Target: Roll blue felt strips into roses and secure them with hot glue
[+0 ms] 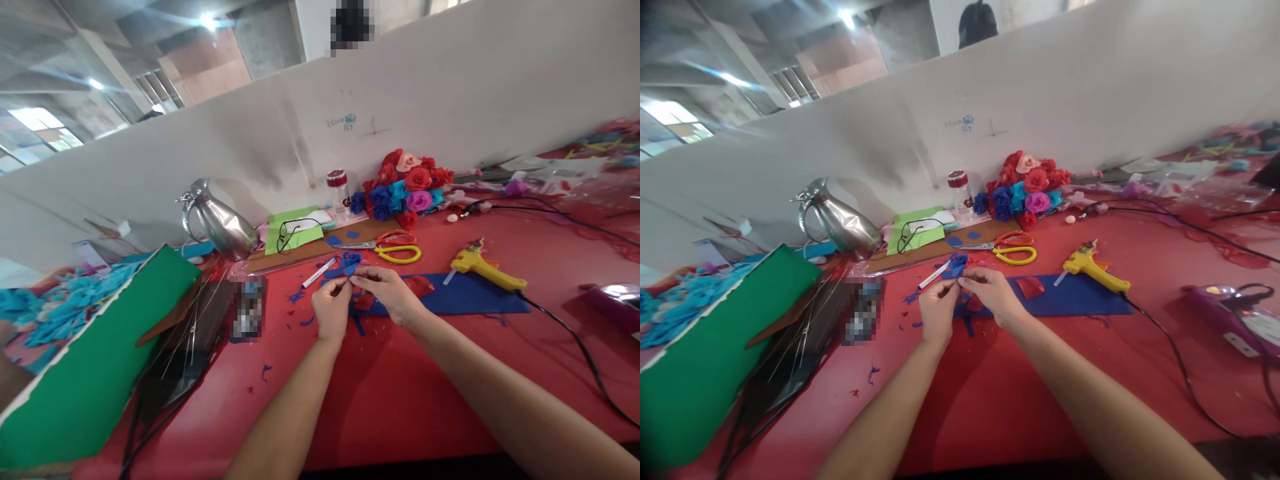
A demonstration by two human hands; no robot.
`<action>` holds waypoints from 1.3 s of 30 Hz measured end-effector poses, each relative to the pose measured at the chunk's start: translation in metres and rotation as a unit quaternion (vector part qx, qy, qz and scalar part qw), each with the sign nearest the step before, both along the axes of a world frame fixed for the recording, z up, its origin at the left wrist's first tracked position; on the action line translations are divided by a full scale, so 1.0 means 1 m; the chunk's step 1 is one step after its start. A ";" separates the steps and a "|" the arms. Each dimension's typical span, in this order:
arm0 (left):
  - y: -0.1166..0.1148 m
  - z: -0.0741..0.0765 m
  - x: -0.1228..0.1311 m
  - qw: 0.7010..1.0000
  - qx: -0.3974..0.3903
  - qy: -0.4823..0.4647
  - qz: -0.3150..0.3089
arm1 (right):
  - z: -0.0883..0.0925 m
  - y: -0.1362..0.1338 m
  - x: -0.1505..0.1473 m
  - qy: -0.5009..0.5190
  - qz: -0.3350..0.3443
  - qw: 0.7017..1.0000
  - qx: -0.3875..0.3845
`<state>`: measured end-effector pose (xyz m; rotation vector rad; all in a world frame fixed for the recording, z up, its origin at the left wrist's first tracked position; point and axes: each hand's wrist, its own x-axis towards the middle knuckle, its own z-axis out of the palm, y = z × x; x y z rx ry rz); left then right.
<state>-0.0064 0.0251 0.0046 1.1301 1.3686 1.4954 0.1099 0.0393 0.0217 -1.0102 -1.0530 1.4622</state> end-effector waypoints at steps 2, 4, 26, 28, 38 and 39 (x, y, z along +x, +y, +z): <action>0.000 0.000 0.000 1.000 0.004 0.011 -0.004 | -0.003 0.002 0.000 -0.004 -0.010 1.000 -0.005; -0.001 0.001 0.000 0.999 0.009 0.029 -0.008 | -0.004 0.002 0.000 0.001 -0.005 1.000 -0.006; 0.004 0.018 -0.007 0.979 -0.020 -0.179 -0.099 | 0.001 0.000 0.003 0.060 0.087 0.993 -0.045; 0.004 0.019 -0.007 0.977 -0.017 -0.185 -0.102 | 0.000 0.000 0.003 0.058 0.080 0.994 -0.040; 0.007 0.014 -0.008 0.973 -0.005 -0.196 -0.125 | 0.001 0.001 0.006 0.055 0.097 0.993 -0.034; 0.007 0.013 -0.008 0.972 -0.005 -0.199 -0.127 | 0.001 0.002 0.007 0.056 0.097 0.993 -0.032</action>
